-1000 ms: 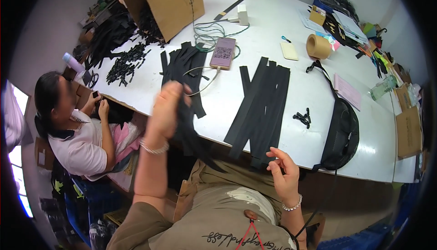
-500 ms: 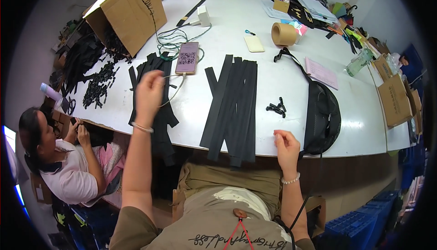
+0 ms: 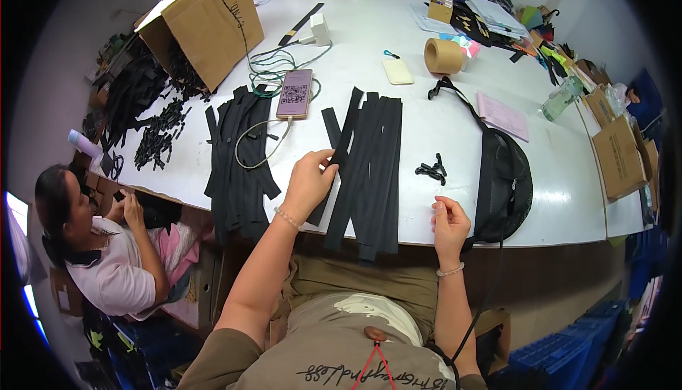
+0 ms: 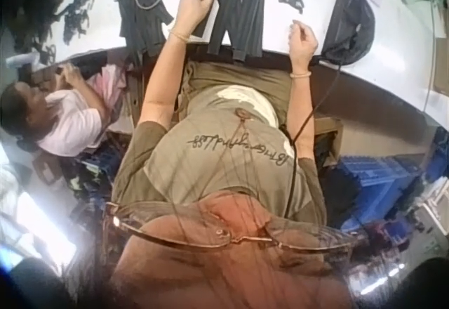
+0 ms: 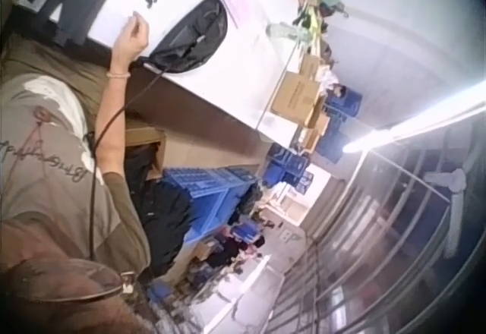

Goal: Assembling plastic buckles onto black nylon straps at a workshop bench.

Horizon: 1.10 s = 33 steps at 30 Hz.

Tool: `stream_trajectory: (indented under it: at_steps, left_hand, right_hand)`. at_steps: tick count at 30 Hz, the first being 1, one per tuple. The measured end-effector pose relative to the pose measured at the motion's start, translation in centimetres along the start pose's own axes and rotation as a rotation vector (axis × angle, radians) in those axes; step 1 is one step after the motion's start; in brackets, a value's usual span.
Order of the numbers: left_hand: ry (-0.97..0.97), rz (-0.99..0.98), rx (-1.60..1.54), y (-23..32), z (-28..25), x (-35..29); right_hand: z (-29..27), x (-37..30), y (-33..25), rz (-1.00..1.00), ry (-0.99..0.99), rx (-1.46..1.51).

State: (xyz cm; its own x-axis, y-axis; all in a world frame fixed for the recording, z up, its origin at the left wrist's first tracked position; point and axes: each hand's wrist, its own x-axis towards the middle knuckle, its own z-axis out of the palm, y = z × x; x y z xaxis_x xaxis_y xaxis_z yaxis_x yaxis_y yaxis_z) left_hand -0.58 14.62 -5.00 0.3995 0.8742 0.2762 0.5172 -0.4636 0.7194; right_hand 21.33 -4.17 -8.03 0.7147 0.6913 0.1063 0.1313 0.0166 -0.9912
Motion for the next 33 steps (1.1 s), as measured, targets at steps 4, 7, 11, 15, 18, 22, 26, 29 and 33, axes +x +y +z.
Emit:
stream_trajectory:
  at_steps: [4, 7, 11, 15, 18, 22, 26, 29, 33]
  left_hand:
    - [-0.029, 0.155, -0.008, 5.5, -1.1, -3.4]
    - [-0.152, 0.321, 0.098, 9.3, -0.7, -7.0]
    - [-0.362, 0.423, 0.128, 11.6, 0.3, -11.2]
    - [-0.478, 0.391, -0.04, 11.0, 0.8, -14.2]
    - [-0.617, 0.212, -0.141, 10.2, 0.6, -15.3]
    - [-0.833, 0.014, -0.254, 8.8, -0.1, -15.0]
    - [-0.897, 0.089, -0.288, 7.5, 0.0, -15.1]
    - [-0.88, -0.001, -0.364, 7.6, -0.4, -14.4]
    - [-0.725, -0.169, -0.521, 9.1, -1.4, -12.3]
  right_hand:
    - [0.3, -0.7, -2.0, 0.152, -0.301, 0.2]
    - [2.5, -2.2, -5.9, 0.321, -0.482, 0.527]
    - [3.7, -2.0, -5.5, 0.303, -0.415, 0.543]
    - [2.2, -1.9, -5.3, 0.241, -0.147, 0.621]
    - [0.5, -2.4, -5.3, 0.202, -0.224, 0.655]
    - [-0.5, -3.8, -5.8, 0.265, -0.386, 0.782]
    - [-0.6, -4.7, -5.8, 0.269, -0.506, 0.831]
    - [-0.5, -5.2, -5.8, 0.285, -0.548, 0.84]
    - [-0.4, -6.0, -5.6, 0.296, -0.586, 0.791]
